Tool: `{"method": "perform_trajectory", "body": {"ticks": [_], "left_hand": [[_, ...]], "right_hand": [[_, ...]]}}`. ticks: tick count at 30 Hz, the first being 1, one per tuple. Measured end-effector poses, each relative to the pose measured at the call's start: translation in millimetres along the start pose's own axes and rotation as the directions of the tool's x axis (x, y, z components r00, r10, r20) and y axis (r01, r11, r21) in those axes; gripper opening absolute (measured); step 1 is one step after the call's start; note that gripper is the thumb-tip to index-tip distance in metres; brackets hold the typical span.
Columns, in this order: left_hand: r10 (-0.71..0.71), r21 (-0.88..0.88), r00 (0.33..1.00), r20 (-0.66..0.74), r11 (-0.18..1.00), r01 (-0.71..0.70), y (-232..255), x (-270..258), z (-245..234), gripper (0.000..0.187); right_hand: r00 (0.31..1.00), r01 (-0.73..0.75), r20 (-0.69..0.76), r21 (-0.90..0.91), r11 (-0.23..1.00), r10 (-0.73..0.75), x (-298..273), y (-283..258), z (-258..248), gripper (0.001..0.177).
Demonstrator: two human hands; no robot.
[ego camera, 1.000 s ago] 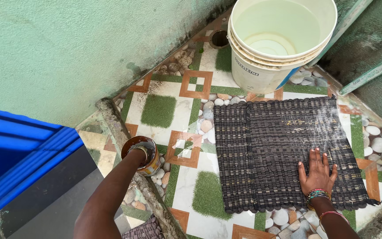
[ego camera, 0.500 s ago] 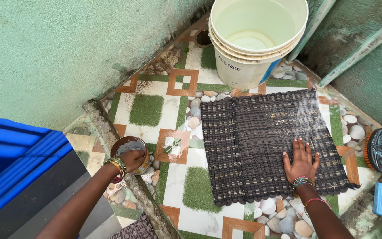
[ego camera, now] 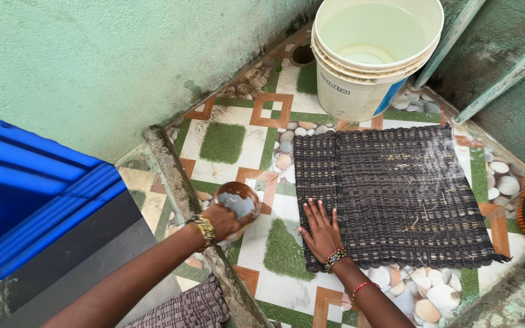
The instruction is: The person cleans a textured dark mat by applying a white substance from a container and scrubbing it by hand across the surface.
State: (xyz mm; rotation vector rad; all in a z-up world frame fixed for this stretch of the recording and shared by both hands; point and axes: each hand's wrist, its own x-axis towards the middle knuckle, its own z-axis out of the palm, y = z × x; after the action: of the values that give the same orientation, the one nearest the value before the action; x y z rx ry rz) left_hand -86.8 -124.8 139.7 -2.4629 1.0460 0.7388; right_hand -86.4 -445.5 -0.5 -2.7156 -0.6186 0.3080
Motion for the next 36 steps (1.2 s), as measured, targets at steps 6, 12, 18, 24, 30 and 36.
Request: {"method": "perform_trajectory", "body": {"ticks": [6,12,18,24,30,36], "left_hand": [[0.286,-0.05,0.957,0.056,0.958,-0.283,77,47,-81,0.039],[0.406,-0.04,0.907,0.116,0.914,-0.404,126,73,-128,0.038],[0.394,0.074,0.91,0.134,0.911,-0.405,128,62,-132,0.035],[0.436,0.112,0.886,0.16,0.883,-0.455,142,73,-154,0.03],[0.439,0.16,0.898,-0.035,0.889,-0.428,127,61,-153,0.021],[0.387,0.075,0.918,-0.082,0.921,-0.381,79,27,-95,0.025]], "right_hand": [[0.987,0.022,0.157,-0.275,0.961,0.023,4,-38,-37,0.075],[0.998,-0.028,0.052,-0.214,0.976,0.039,29,-19,2,0.089],[0.858,-0.119,0.161,0.986,-0.116,0.488,57,40,64,0.045],[0.852,-0.158,0.453,0.7,-0.696,0.262,57,42,72,0.033],[0.944,-0.292,0.305,0.589,-0.754,-0.127,60,52,43,0.039],[0.992,-0.127,0.062,0.61,-0.783,-0.112,27,93,-76,0.048]]}}
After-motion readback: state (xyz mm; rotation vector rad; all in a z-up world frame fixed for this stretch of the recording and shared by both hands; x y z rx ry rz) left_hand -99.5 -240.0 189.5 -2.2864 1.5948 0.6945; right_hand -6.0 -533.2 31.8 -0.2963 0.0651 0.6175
